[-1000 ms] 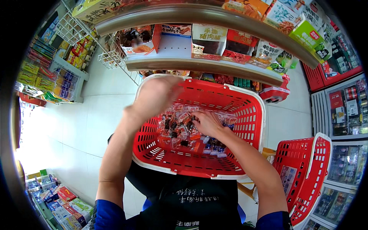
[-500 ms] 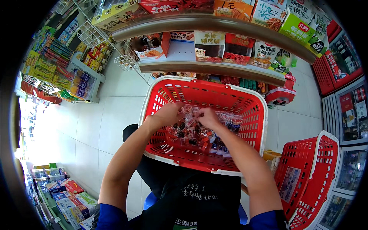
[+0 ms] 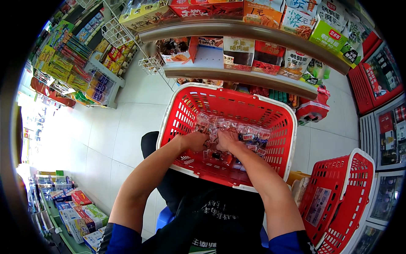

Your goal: The person sits on a stool in a store aisle and repeatedly transfers small packaged snack items from a red basket on their lap to a shelf above. They pick up items one by one, place them on the shelf, and continue until the basket is empty.

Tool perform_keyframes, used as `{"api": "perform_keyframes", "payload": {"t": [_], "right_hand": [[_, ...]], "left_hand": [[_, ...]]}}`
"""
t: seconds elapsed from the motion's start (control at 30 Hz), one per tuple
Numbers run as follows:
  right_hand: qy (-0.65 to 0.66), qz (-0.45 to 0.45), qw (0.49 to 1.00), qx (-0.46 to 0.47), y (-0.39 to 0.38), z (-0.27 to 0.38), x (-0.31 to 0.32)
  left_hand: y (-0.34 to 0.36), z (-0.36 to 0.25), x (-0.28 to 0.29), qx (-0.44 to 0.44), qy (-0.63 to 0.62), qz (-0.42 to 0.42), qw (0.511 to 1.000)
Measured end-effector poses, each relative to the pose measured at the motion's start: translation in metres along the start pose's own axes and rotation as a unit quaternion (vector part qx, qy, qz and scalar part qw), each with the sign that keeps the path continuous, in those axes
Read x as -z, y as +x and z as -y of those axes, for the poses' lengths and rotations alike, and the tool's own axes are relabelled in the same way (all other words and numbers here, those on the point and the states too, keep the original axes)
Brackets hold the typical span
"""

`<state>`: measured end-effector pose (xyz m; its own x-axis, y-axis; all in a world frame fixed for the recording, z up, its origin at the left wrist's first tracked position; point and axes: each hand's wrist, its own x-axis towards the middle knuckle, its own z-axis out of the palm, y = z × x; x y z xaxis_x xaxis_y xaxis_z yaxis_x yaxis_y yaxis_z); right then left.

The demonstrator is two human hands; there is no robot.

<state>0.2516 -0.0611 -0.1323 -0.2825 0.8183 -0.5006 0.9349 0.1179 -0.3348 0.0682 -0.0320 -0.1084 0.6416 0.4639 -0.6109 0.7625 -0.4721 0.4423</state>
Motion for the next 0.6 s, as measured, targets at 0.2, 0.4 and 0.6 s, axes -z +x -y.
{"api": "perform_keyframes", "payload": {"t": [0.2,0.4,0.6], "right_hand": [[-0.025,0.017,0.995,0.098,-0.002,-0.010,-0.036],[0.176,0.113,0.970,0.121,-0.002,-0.037,-0.010],[0.239,0.100,0.957,0.127,-0.038,-0.049,0.040]], "left_hand": [[0.010,0.018,-0.017,-0.036,0.024,-0.012,0.999],[0.003,0.018,-0.005,-0.054,0.016,-0.026,0.998],[-0.018,0.005,0.018,-0.084,0.001,-0.073,0.994]]}}
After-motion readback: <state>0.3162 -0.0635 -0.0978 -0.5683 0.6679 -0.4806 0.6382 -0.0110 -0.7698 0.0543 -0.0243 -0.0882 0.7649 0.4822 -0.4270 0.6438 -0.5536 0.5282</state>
